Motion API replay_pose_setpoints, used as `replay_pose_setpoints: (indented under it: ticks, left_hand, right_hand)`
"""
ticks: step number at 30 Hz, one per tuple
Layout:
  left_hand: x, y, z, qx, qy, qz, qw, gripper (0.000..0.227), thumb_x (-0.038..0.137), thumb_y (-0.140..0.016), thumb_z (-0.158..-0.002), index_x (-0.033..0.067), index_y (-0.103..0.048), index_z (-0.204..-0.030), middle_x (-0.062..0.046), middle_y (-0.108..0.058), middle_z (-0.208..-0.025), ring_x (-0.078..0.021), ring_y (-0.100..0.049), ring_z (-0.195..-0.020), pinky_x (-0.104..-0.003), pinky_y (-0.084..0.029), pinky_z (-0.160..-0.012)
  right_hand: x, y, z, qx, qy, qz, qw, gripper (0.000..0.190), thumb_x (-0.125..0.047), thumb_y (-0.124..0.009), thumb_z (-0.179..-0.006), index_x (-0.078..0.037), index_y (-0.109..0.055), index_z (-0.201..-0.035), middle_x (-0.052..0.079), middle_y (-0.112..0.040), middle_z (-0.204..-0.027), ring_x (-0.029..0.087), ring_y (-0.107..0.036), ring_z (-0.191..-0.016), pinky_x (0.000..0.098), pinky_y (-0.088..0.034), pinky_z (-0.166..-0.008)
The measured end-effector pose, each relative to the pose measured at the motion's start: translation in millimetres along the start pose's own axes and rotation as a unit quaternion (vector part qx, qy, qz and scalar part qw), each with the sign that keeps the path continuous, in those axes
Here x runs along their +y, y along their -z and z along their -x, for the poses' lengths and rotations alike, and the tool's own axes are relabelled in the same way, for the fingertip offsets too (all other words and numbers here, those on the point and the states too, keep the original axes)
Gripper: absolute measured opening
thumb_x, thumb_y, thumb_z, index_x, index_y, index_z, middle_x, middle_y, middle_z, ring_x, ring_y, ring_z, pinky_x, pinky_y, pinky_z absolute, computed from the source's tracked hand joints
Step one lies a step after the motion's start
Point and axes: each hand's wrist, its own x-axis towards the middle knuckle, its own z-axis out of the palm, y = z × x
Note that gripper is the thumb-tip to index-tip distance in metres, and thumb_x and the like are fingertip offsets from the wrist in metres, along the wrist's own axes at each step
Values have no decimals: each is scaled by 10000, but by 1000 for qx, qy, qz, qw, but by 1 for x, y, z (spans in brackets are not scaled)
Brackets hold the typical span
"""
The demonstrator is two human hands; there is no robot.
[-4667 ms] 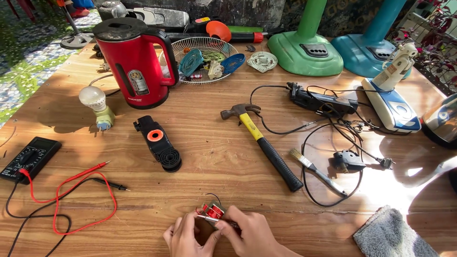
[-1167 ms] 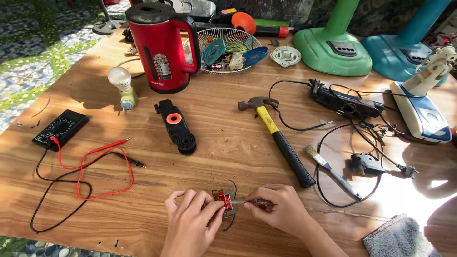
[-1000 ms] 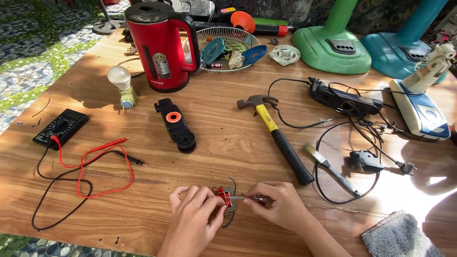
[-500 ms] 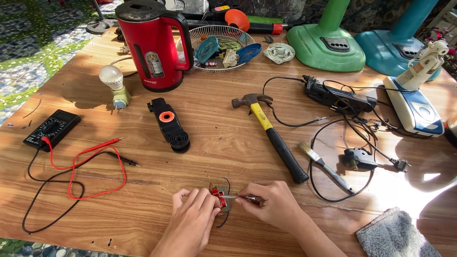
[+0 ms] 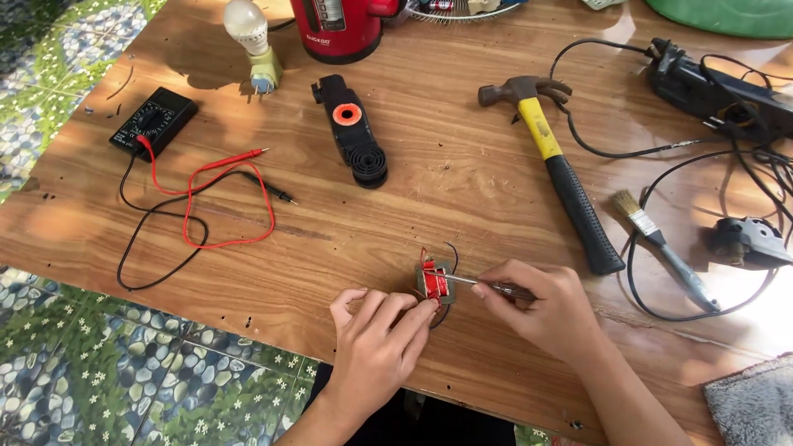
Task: Repairing the wiring of a small transformer using a screwdriver and a soldering iron on a workshop table.
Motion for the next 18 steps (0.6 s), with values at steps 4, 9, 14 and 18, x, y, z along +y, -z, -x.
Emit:
replay_pose_setpoints:
  ticks: [4,9,14,18]
  left_hand:
    - [-3,0,3,21,-16,-12,1000,77,224,-765,-942,191,-731,-1002,62,-628,-915,-136,-563,-769,-397,-326,-911]
    - [-8,-2,8,25,-30,-8,999,120,156,-788,-940,208,-732,-1031,82,-646,-937,-127,-561,-751,-396,-308,-919]
    - [-7,-2,5,33,4,16,999,116,206,-806,-923,243,-736,-1008,85,-664,-968,-118,-593,-784,-397,-309,-911]
    - [-5,2,-2,50,100,98,989,142,295,-704,-919,167,-687,-861,24,-680,-948,-123,-656,-854,-369,-320,-896]
  right_hand:
    - [-3,6,0,-6,-8,-3,1000,83,-176,-826,-815,-130,-758,-812,-78,-723,-657,48,-476,-408,207,-375,-411]
    - [-8,9,-2,-40,38,46,997,83,-209,-802,-831,-186,-728,-799,-93,-629,-541,73,-515,-405,222,-428,-439]
    - [1,11,3,-69,35,47,996,91,-252,-822,-807,-191,-756,-817,-93,-676,-552,59,-492,-354,218,-419,-387]
    - [4,12,4,-72,43,53,995,96,-256,-826,-800,-190,-756,-804,-89,-640,-511,66,-491,-337,230,-389,-370]
